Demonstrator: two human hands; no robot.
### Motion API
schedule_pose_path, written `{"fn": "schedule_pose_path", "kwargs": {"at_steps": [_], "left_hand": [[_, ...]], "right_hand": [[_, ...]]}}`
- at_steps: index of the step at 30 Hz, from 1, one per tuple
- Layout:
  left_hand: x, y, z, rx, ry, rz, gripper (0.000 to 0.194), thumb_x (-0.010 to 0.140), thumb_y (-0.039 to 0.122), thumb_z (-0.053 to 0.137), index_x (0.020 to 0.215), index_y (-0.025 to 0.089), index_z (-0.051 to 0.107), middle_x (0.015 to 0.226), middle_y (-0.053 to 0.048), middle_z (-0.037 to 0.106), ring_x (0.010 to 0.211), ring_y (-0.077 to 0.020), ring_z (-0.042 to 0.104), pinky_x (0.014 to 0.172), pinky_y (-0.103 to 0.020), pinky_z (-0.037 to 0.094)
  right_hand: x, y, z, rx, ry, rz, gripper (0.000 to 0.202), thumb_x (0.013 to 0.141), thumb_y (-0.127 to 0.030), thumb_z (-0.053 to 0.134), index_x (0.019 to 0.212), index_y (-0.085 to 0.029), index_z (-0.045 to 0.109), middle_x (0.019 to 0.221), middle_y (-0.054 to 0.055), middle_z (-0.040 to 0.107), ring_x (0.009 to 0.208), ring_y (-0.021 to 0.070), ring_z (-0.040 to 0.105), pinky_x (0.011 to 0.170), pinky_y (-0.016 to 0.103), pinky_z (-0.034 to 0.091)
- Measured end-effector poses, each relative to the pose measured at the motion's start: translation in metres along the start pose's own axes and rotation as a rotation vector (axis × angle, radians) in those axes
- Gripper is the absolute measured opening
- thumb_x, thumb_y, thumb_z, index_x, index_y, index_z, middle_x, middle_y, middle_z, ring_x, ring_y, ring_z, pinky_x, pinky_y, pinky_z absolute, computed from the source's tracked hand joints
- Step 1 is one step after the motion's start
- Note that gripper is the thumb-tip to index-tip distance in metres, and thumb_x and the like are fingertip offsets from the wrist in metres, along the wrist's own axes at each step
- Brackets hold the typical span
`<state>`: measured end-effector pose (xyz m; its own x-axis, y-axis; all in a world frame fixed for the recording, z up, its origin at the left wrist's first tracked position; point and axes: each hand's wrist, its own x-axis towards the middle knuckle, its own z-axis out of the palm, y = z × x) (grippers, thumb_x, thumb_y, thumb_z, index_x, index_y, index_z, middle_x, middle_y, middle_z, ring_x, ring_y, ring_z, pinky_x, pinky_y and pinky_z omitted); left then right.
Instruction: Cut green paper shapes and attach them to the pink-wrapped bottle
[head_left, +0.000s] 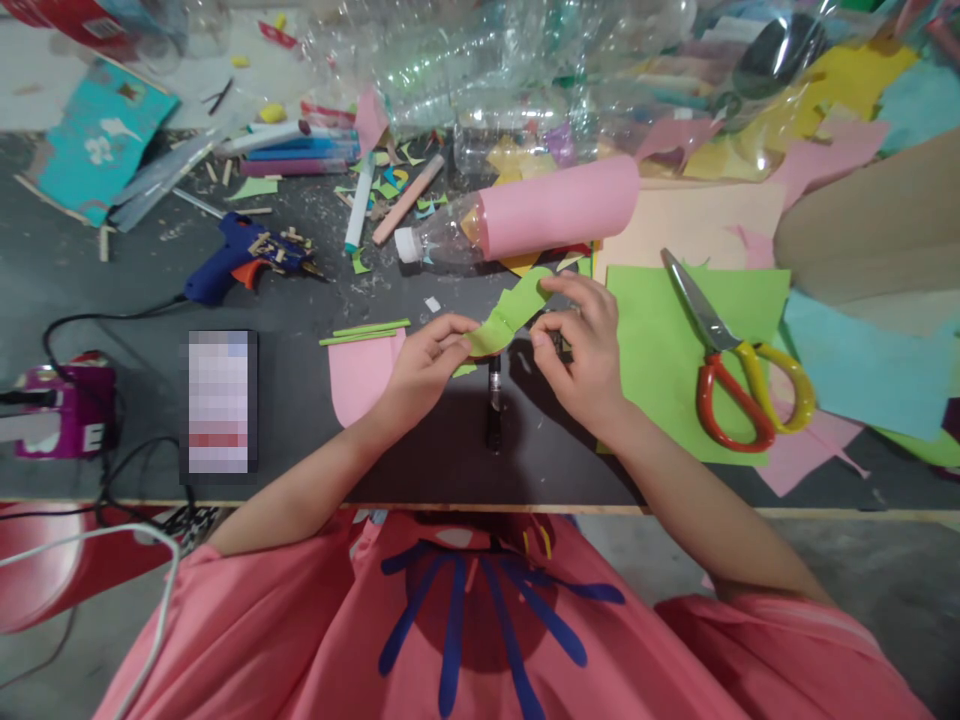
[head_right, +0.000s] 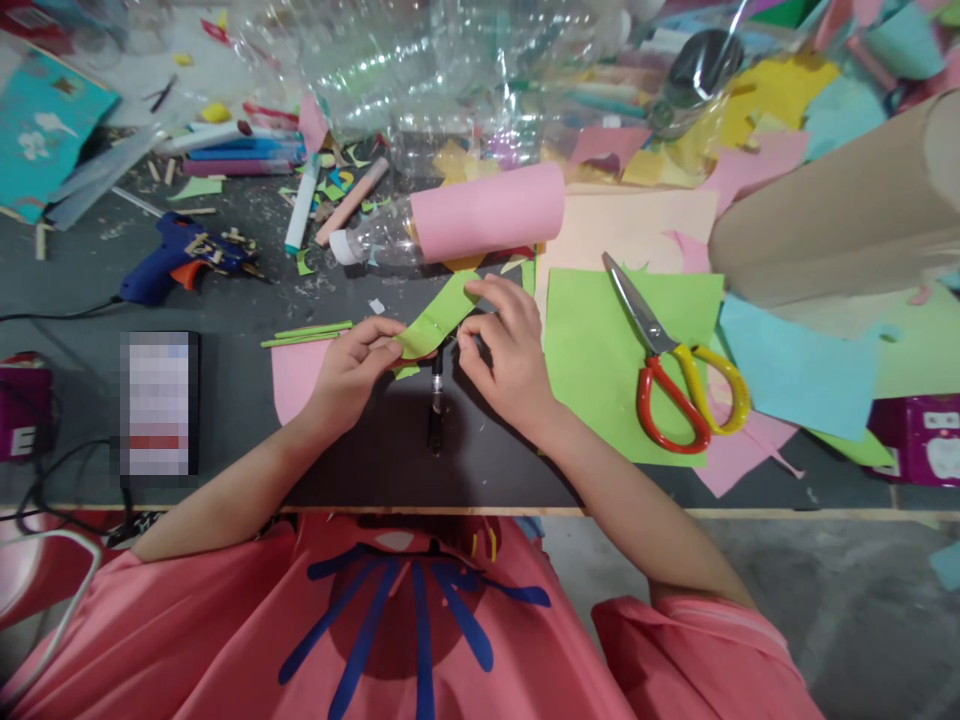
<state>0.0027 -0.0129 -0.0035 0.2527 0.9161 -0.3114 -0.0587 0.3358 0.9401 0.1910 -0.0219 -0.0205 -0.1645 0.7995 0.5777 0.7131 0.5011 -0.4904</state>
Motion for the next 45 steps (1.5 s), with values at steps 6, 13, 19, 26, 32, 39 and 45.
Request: {"fn": "schedule_pose_path", "kwargs": {"at_steps": [6, 13, 19, 26, 32, 39, 45], "left_hand": [[-0.0016, 0.003, 0.0016, 0.051, -0.022, 0.007, 0.017, 0.068, 0.026, 0.067, 0.075, 0.018, 0.054, 0.074, 0.003, 0.066, 0.075, -0.0116, 0.066, 0.077, -0.025, 0.051], [-0.0047, 0.003, -0.0009, 0.057, -0.095, -0.009, 0.025, 0.068, 0.029, 0.072, 0.075, 0.019, 0.051, 0.09, -0.001, 0.068, 0.089, -0.0141, 0.065, 0.088, -0.029, 0.048], [-0.0039, -0.0035, -0.003, -0.069, -0.167, 0.029, 0.04, 0.067, 0.035, 0.078, 0.089, 0.022, 0.047, 0.092, 0.002, 0.066, 0.088, -0.0109, 0.065, 0.083, -0.023, 0.048], [-0.002, -0.0003, 0.0008, 0.008, -0.101, -0.043, 0.042, 0.071, 0.033, 0.073, 0.106, 0.019, 0.054, 0.099, -0.004, 0.071, 0.095, -0.0166, 0.068, 0.09, -0.029, 0.051], [-0.0056, -0.0003, 0.0031, 0.09, -0.07, -0.018, 0.039, 0.073, 0.028, 0.07, 0.11, 0.019, 0.059, 0.109, -0.006, 0.071, 0.1, -0.0193, 0.069, 0.09, -0.03, 0.053], [-0.0069, -0.0016, 0.0045, 0.098, -0.075, -0.016, 0.038, 0.074, 0.034, 0.071, 0.107, 0.019, 0.06, 0.105, -0.006, 0.073, 0.101, -0.021, 0.069, 0.089, -0.03, 0.054], [-0.0056, -0.0014, 0.0037, 0.04, -0.088, -0.04, 0.042, 0.073, 0.032, 0.07, 0.11, 0.018, 0.057, 0.096, -0.005, 0.075, 0.098, -0.0209, 0.071, 0.088, -0.031, 0.054]], "right_hand": [[-0.0019, -0.0057, 0.0015, 0.01, -0.051, -0.012, 0.01, 0.091, -0.024, 0.046, 0.085, -0.025, 0.054, 0.116, 0.009, 0.063, 0.118, 0.0272, 0.056, 0.1, 0.051, 0.043], [-0.0032, -0.0056, 0.0021, -0.008, -0.053, -0.021, 0.014, 0.091, -0.035, 0.05, 0.083, -0.024, 0.055, 0.116, 0.008, 0.062, 0.119, 0.0278, 0.054, 0.101, 0.051, 0.043], [-0.0043, -0.0067, 0.0049, -0.067, -0.042, -0.032, 0.02, 0.092, -0.039, 0.05, 0.081, -0.023, 0.056, 0.116, 0.008, 0.062, 0.118, 0.0276, 0.054, 0.1, 0.05, 0.043], [-0.0039, -0.0064, 0.0076, -0.048, -0.01, -0.054, 0.014, 0.089, -0.034, 0.055, 0.08, -0.024, 0.058, 0.115, 0.007, 0.063, 0.118, 0.0275, 0.053, 0.1, 0.05, 0.043], [-0.004, -0.0063, 0.007, -0.044, -0.082, 0.002, 0.019, 0.086, -0.04, 0.058, 0.077, -0.024, 0.058, 0.117, 0.008, 0.063, 0.121, 0.0294, 0.05, 0.103, 0.052, 0.039], [-0.0027, -0.0072, 0.0059, -0.121, -0.039, -0.055, 0.015, 0.088, -0.032, 0.055, 0.076, -0.024, 0.057, 0.113, 0.007, 0.065, 0.116, 0.0268, 0.055, 0.099, 0.049, 0.045], [-0.0016, -0.0071, 0.0041, -0.084, -0.044, -0.067, 0.015, 0.09, -0.028, 0.048, 0.079, -0.024, 0.057, 0.11, 0.006, 0.066, 0.114, 0.0255, 0.057, 0.098, 0.048, 0.046]]}}
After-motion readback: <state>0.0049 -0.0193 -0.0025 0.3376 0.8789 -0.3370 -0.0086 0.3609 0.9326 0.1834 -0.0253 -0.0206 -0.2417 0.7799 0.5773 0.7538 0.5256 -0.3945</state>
